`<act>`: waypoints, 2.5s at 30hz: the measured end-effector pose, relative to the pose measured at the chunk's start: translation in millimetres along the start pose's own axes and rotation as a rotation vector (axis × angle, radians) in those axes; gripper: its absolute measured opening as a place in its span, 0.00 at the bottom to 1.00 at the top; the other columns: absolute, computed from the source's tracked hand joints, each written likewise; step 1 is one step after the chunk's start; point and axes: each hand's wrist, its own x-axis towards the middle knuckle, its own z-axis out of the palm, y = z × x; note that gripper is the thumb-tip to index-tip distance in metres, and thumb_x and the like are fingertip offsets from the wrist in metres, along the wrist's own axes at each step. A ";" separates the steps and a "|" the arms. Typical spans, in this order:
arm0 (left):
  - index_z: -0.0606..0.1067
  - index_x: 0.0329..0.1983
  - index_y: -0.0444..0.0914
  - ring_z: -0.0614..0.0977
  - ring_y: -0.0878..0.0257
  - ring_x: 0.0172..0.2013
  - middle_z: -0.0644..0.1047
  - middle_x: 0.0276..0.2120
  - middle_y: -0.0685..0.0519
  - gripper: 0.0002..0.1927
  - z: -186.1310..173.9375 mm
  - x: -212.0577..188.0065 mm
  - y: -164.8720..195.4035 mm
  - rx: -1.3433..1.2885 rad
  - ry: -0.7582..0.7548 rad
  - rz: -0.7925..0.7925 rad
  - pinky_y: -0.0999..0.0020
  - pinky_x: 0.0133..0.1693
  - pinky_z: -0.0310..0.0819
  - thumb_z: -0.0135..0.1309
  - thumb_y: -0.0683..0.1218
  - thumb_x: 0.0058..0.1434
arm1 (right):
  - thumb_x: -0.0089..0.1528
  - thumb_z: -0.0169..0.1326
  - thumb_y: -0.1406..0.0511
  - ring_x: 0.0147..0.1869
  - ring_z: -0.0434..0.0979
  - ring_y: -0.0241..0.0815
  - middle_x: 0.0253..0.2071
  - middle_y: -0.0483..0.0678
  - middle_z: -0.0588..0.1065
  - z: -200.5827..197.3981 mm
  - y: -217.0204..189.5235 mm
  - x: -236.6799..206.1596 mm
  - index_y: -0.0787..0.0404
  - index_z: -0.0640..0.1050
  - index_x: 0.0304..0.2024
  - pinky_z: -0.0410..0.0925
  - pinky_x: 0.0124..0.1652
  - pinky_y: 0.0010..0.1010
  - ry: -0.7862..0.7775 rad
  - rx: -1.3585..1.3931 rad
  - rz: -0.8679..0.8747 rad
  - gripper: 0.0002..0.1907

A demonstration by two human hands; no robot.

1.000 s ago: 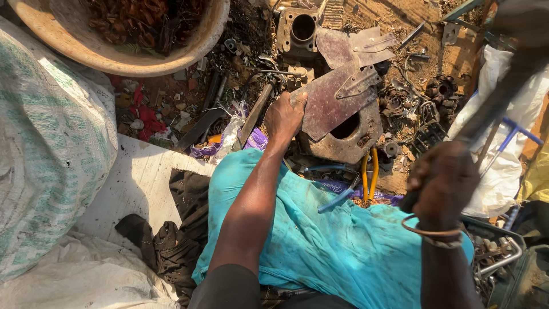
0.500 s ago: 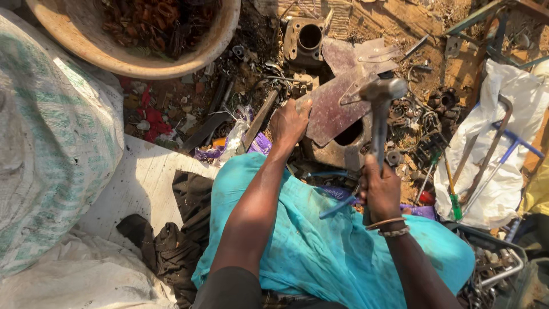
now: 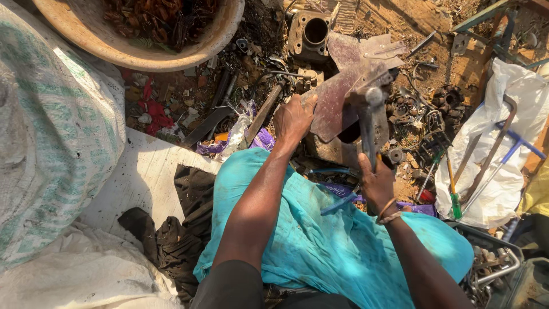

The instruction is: The person sits on the ground with a cloth over their lap and dismantles a rusty metal electrical switch box, prying out the internal switch and small parts by hand and with pliers and a screwdriver. They then place a flat metal plate on a stone block and hammer it, setting the plate aside afterward.

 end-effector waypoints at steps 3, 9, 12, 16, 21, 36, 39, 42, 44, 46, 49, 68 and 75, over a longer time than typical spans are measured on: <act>0.78 0.37 0.36 0.83 0.38 0.30 0.80 0.26 0.36 0.28 0.8 -3.9 -0.4 -0.028 0.142 0.117 0.44 0.33 0.73 0.51 0.67 0.64 | 0.69 0.51 0.53 0.16 0.63 0.35 0.19 0.45 0.67 -13.3 -1.9 -34.7 0.62 0.76 0.35 0.58 0.16 0.30 0.028 0.312 0.303 0.19; 0.78 0.39 0.36 0.84 0.39 0.34 0.81 0.32 0.36 0.28 3.0 -1.2 0.4 -0.069 0.008 -0.010 0.45 0.37 0.75 0.50 0.65 0.64 | 0.73 0.49 0.52 0.20 0.65 0.33 0.22 0.43 0.67 -117.8 -66.7 -36.1 0.60 0.71 0.36 0.60 0.20 0.25 0.392 0.687 -0.428 0.20; 0.77 0.37 0.34 0.83 0.40 0.34 0.81 0.30 0.36 0.30 1.6 0.5 -0.4 -0.038 -0.010 -0.013 0.45 0.38 0.74 0.49 0.66 0.67 | 0.72 0.50 0.52 0.20 0.63 0.33 0.21 0.43 0.66 -122.9 -77.2 0.4 0.61 0.70 0.35 0.59 0.19 0.26 0.459 0.755 -0.445 0.21; 0.76 0.36 0.34 0.83 0.41 0.32 0.80 0.29 0.37 0.28 -3.1 -0.1 1.2 -0.076 0.015 0.015 0.45 0.36 0.74 0.50 0.65 0.65 | 0.72 0.50 0.52 0.19 0.61 0.33 0.20 0.42 0.63 -31.2 -32.8 18.8 0.61 0.69 0.33 0.57 0.18 0.26 0.422 0.441 -0.319 0.22; 0.76 0.39 0.35 0.83 0.44 0.32 0.80 0.29 0.38 0.27 -10.4 -2.9 8.3 -0.033 -0.052 -0.034 0.48 0.38 0.75 0.50 0.65 0.66 | 0.71 0.47 0.48 0.15 0.62 0.33 0.18 0.42 0.65 8.1 11.1 -25.7 0.61 0.72 0.31 0.57 0.14 0.28 0.013 0.248 0.316 0.25; 0.71 0.53 0.40 0.84 0.53 0.44 0.80 0.45 0.47 0.27 -12.4 2.4 -12.8 -0.393 0.049 -0.140 0.57 0.47 0.78 0.67 0.51 0.53 | 0.68 0.52 0.51 0.17 0.62 0.31 0.22 0.43 0.66 -3.8 27.8 -106.5 0.60 0.71 0.38 0.58 0.16 0.23 0.079 0.888 0.562 0.19; 0.71 0.55 0.42 0.82 0.52 0.48 0.79 0.50 0.48 0.29 -12.1 2.4 -9.8 -0.328 0.082 -0.069 0.56 0.48 0.75 0.68 0.52 0.52 | 0.70 0.47 0.48 0.17 0.62 0.32 0.21 0.44 0.66 -38.1 5.8 -97.6 0.61 0.71 0.37 0.59 0.16 0.26 0.181 0.851 0.416 0.23; 0.72 0.57 0.43 0.81 0.49 0.51 0.79 0.51 0.46 0.33 -11.5 2.7 -1.1 -0.216 0.071 -0.002 0.55 0.51 0.73 0.71 0.53 0.50 | 0.77 0.45 0.51 0.22 0.65 0.38 0.25 0.48 0.67 -95.0 -1.4 -82.2 0.65 0.72 0.43 0.62 0.22 0.29 0.332 0.786 0.020 0.23; 0.71 0.58 0.43 0.82 0.49 0.50 0.80 0.50 0.46 0.32 -9.7 2.0 4.1 -0.237 0.080 -0.014 0.55 0.51 0.75 0.70 0.53 0.51 | 0.75 0.45 0.50 0.21 0.65 0.38 0.24 0.47 0.67 -140.8 -3.4 -65.9 0.64 0.71 0.41 0.61 0.21 0.29 0.440 0.761 -0.297 0.23; 0.71 0.58 0.42 0.83 0.49 0.49 0.81 0.49 0.45 0.32 -7.6 2.3 7.8 -0.250 0.083 -0.033 0.55 0.51 0.76 0.68 0.53 0.52 | 0.74 0.45 0.49 0.20 0.65 0.37 0.22 0.46 0.66 -179.1 -10.1 -42.4 0.63 0.71 0.40 0.61 0.20 0.29 0.421 0.810 -0.387 0.23; 0.71 0.58 0.42 0.84 0.49 0.47 0.82 0.48 0.45 0.30 -5.6 1.7 10.1 -0.244 0.085 -0.055 0.54 0.50 0.76 0.67 0.53 0.54 | 0.72 0.45 0.48 0.18 0.64 0.36 0.20 0.45 0.66 -182.2 -29.4 -4.1 0.61 0.71 0.38 0.61 0.19 0.29 0.465 0.807 -0.414 0.23; 0.72 0.57 0.41 0.83 0.42 0.47 0.82 0.46 0.40 0.31 -4.0 5.1 9.9 -0.206 0.113 -0.019 0.51 0.48 0.76 0.67 0.55 0.53 | 0.73 0.48 0.50 0.20 0.63 0.33 0.22 0.42 0.65 -161.0 -88.0 6.9 0.58 0.69 0.36 0.60 0.21 0.25 0.431 0.821 -0.429 0.21; 0.73 0.57 0.40 0.85 0.44 0.47 0.83 0.46 0.41 0.29 -10.5 -1.8 12.9 -0.285 0.117 -0.004 0.53 0.48 0.78 0.65 0.54 0.54 | 0.69 0.49 0.46 0.17 0.61 0.30 0.19 0.39 0.64 -14.1 5.6 15.8 0.56 0.68 0.30 0.57 0.17 0.22 -0.088 0.434 0.325 0.24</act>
